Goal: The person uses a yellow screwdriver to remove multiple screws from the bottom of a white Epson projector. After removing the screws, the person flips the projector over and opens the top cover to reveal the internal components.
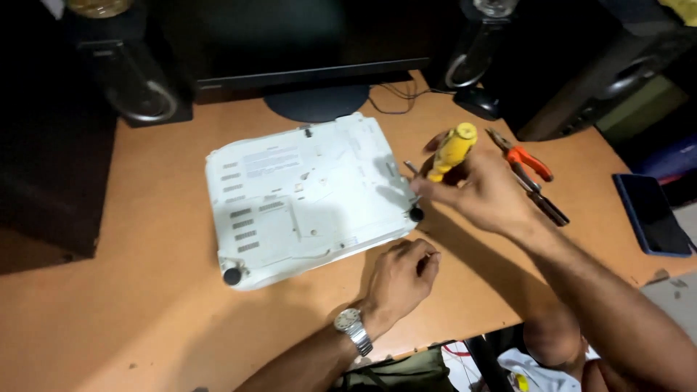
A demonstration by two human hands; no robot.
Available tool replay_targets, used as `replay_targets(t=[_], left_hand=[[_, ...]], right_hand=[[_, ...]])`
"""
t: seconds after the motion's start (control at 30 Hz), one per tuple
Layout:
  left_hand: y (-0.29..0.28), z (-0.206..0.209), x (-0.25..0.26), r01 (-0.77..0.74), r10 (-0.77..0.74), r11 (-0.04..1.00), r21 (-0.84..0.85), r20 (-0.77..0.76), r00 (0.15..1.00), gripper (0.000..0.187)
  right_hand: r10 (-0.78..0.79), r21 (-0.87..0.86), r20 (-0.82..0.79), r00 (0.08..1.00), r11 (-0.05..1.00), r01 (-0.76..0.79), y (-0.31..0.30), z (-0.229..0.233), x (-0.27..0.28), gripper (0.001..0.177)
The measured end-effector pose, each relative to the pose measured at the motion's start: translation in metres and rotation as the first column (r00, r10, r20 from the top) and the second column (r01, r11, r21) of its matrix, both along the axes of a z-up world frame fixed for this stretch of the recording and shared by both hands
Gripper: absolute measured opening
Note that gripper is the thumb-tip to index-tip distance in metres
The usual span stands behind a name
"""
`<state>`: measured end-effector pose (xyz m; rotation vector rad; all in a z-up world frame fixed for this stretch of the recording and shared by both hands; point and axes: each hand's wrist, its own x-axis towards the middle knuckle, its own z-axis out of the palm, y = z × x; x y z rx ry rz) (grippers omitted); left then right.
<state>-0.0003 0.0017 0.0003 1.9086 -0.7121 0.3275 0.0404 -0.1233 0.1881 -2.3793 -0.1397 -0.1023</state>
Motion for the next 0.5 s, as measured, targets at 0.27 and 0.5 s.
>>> replay_targets(t=[0.27, 0.5], left_hand=[[0.007, 0.01, -0.002, 0.015, -0.014, 1.0, 0.011, -0.075, 0.997, 0.005], [0.009, 0.013, -0.003, 0.025, -0.025, 1.0, -0.004, -0.12, 0.993, 0.004]], right_hand=[[0.093, 0.256, 0.412, 0.906, 0.943, -0.213, -0.027, -0.011, -0.005, 0.019], [-0.452, 0.484, 0.75, 0.483, 0.872, 0.065, -0.116, -0.049, 0.015, 0.027]])
